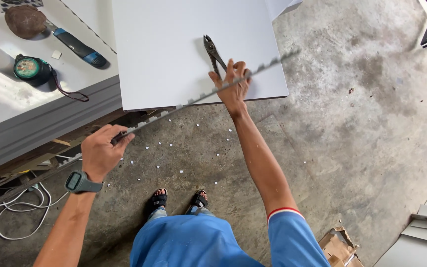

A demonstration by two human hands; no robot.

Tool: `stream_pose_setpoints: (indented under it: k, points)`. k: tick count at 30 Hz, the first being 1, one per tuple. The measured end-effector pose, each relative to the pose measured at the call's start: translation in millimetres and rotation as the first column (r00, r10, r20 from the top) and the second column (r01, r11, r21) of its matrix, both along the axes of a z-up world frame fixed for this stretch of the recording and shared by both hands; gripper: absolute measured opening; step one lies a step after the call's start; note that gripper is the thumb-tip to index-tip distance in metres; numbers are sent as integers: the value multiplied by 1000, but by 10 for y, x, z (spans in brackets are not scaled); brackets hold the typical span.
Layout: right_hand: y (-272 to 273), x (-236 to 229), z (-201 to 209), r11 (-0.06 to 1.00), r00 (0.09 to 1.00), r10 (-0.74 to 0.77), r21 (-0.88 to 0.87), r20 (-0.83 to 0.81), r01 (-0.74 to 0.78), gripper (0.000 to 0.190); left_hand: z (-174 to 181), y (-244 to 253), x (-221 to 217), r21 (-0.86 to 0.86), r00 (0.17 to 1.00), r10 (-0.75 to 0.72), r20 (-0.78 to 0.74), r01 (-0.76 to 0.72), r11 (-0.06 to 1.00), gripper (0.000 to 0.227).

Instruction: Applying edge banding to white board panels.

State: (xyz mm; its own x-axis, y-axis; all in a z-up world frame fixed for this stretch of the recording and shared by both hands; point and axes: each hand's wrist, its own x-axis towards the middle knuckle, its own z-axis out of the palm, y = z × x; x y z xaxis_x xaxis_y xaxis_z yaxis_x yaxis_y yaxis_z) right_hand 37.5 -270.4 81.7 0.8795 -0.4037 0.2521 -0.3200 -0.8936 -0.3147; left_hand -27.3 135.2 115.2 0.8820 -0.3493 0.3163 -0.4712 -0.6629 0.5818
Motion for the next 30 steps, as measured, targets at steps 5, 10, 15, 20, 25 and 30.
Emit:
stream_pose_setpoints:
  k: [5, 10, 15, 20, 25, 30]
  points:
    - [12, -1273, -538, 953, 801, -174, 302, 573, -9, 14, 201, -25, -132, 181, 1000, -10, -8, 11, 983, 17]
    - [248, -1764, -175, 981, 638, -150, 195, 755, 0, 12, -16, -359, -86, 340, 991, -134, -29, 136, 930, 13]
    - [-14, -1626, 158, 923, 826, 359, -297, 435, -245, 23, -111, -798, 119, 302, 975, -221, -37, 221, 927, 10]
    - [-599, -1457, -631, 888, 873, 460, -109, 163, -447, 8, -70, -1013, 245, 327, 966, -242, 93, 200, 924, 25]
    - [-600, -1313, -259, 894, 817, 438, -85, 374, -440, 17, -132, -740, 191, 214, 895, -112, 432, 19, 977, 25]
    - [-675, -1251, -249, 911, 842, 392, -31, 370, -411, 18, -601, -364, 206, 69, 865, 161, 474, -219, 973, 33]
